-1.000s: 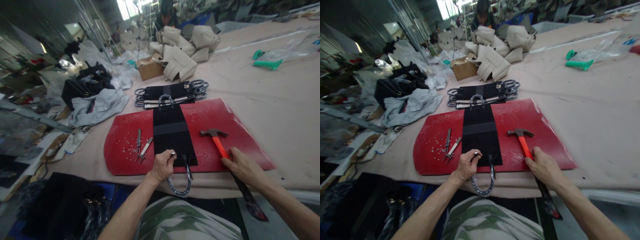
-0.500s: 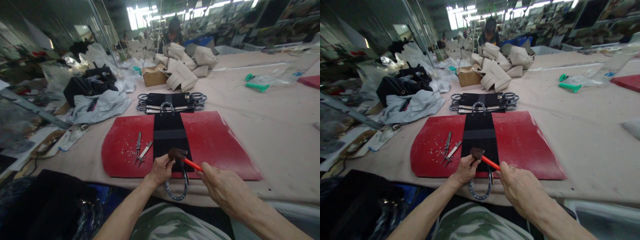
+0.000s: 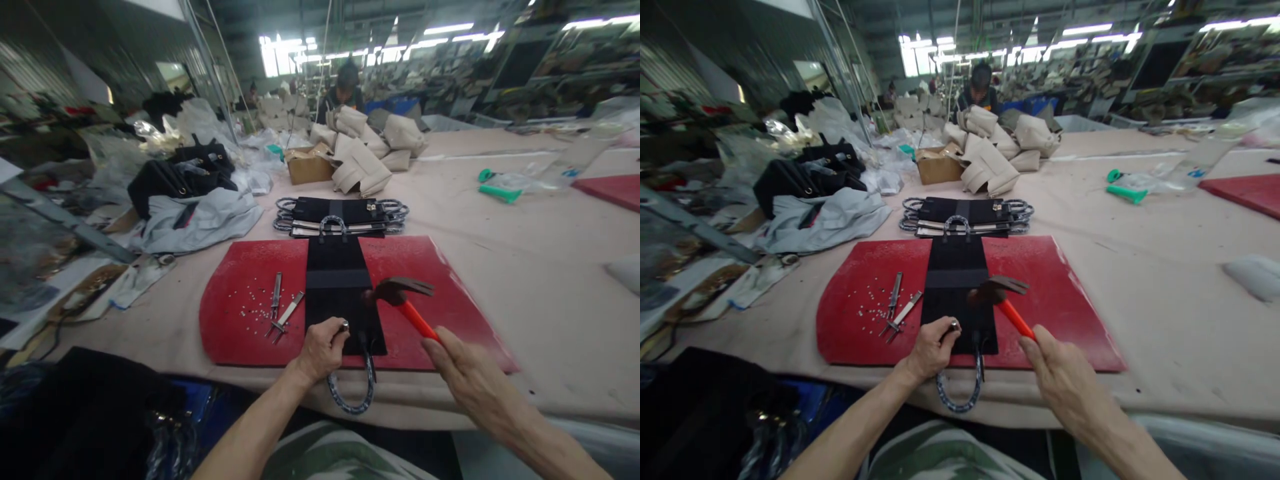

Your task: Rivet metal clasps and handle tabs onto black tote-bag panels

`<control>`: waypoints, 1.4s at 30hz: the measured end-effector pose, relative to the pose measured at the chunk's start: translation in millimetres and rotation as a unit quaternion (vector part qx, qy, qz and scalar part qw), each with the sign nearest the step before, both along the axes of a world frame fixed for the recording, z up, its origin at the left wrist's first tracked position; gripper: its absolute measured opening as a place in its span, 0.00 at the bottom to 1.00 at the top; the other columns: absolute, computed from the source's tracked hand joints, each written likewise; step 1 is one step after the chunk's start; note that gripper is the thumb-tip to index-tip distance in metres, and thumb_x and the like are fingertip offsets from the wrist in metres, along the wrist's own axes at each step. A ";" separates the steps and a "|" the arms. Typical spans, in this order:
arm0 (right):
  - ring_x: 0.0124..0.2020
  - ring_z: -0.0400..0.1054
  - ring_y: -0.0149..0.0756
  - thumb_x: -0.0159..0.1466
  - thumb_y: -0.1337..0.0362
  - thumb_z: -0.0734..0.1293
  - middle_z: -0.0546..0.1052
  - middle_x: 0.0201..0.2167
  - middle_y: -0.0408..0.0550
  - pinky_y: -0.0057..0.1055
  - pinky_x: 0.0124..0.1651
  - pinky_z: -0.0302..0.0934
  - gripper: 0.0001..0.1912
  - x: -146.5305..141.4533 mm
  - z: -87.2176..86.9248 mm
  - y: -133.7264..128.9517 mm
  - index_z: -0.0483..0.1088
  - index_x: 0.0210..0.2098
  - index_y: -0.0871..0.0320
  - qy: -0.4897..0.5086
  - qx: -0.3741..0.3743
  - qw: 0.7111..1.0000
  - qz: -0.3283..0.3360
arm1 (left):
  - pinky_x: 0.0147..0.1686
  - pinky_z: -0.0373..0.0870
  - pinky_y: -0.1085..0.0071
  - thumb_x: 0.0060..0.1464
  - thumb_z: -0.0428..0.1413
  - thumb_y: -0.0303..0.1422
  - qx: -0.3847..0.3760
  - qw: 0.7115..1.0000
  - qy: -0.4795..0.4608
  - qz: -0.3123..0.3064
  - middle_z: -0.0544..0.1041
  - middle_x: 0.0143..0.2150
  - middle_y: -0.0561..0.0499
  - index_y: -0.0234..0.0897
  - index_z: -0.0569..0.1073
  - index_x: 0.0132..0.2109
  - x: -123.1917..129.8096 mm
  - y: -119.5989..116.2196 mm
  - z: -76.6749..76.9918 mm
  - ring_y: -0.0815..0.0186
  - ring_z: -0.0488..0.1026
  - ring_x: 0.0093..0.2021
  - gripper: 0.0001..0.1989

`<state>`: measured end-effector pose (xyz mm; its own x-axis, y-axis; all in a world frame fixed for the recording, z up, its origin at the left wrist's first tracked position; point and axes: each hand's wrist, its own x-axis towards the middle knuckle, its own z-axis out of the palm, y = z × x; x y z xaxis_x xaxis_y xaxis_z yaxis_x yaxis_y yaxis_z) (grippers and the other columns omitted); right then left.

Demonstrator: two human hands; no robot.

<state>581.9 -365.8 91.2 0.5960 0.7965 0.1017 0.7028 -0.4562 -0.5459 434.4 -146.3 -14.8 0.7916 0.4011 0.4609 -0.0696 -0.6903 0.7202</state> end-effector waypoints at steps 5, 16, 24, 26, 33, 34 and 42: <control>0.20 0.66 0.40 0.69 0.51 0.51 0.70 0.18 0.47 0.34 0.25 0.57 0.21 49.2 -38.3 -11.6 0.61 0.24 0.52 0.058 -0.064 0.994 -0.069 | 0.36 0.73 0.72 0.62 0.52 0.28 0.005 1.000 -0.013 0.008 0.78 0.34 0.48 0.37 0.73 0.40 0.3 -0.8 2.0 0.65 0.77 0.34 0.05; 0.57 0.66 0.54 0.69 0.52 0.61 0.71 0.58 0.62 0.51 0.57 0.64 0.23 -7.2 -104.1 37.2 0.71 0.57 0.59 -0.197 0.057 0.975 0.086 | 0.32 0.73 0.73 0.64 0.51 0.33 -0.158 0.968 -0.005 0.197 0.78 0.29 0.52 0.37 0.73 0.38 -0.5 24.8 10.8 0.66 0.77 0.29 0.08; 0.60 0.62 0.54 0.67 0.54 0.63 0.70 0.59 0.61 0.54 0.60 0.60 0.23 -18.2 -111.3 40.3 0.72 0.58 0.57 -0.161 0.083 0.981 0.074 | 0.40 0.71 0.63 0.63 0.54 0.34 0.115 0.868 0.330 0.353 0.81 0.40 0.39 0.34 0.77 0.43 -15.3 103.8 52.5 0.51 0.80 0.42 0.09; 0.60 0.62 0.55 0.67 0.53 0.64 0.70 0.59 0.61 0.54 0.60 0.59 0.23 -18.9 -107.8 38.9 0.72 0.57 0.57 -0.151 0.079 0.983 0.069 | 0.39 0.71 0.64 0.64 0.53 0.33 0.155 0.858 0.349 0.343 0.80 0.43 0.39 0.34 0.77 0.44 -18.5 103.3 51.7 0.52 0.79 0.43 0.09; 0.63 0.58 0.63 0.60 0.51 0.69 0.64 0.63 0.68 0.61 0.62 0.56 0.33 -42.4 -101.5 60.7 0.68 0.60 0.61 -0.154 0.028 0.988 -0.003 | 0.46 0.73 0.60 0.65 0.52 0.30 0.187 0.914 0.228 0.278 0.79 0.45 0.43 0.37 0.77 0.41 -22.5 66.8 24.0 0.55 0.77 0.45 0.08; 0.64 0.57 0.63 0.59 0.53 0.69 0.64 0.64 0.67 0.61 0.63 0.54 0.32 -45.2 -101.8 64.2 0.67 0.60 0.60 -0.161 0.020 0.987 -0.011 | 0.49 0.73 0.58 0.64 0.53 0.30 0.190 0.925 0.198 0.262 0.78 0.46 0.42 0.36 0.76 0.41 -22.1 60.1 18.3 0.54 0.76 0.47 0.07; 0.45 0.73 0.55 0.64 0.62 0.61 0.75 0.50 0.65 0.49 0.44 0.70 0.22 -40.2 -100.8 47.4 0.69 0.56 0.60 -0.271 -0.054 0.959 -0.064 | 0.58 0.73 0.46 0.63 0.52 0.26 0.189 0.951 0.072 0.235 0.75 0.56 0.41 0.38 0.75 0.46 -29.2 35.3 -18.5 0.50 0.71 0.60 0.09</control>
<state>541.7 -318.5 -9.6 0.5721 0.7438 0.3455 0.8046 -0.5907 -0.0606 405.3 -111.0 -33.3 0.6320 0.5534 0.5425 0.3907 -0.8321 0.3936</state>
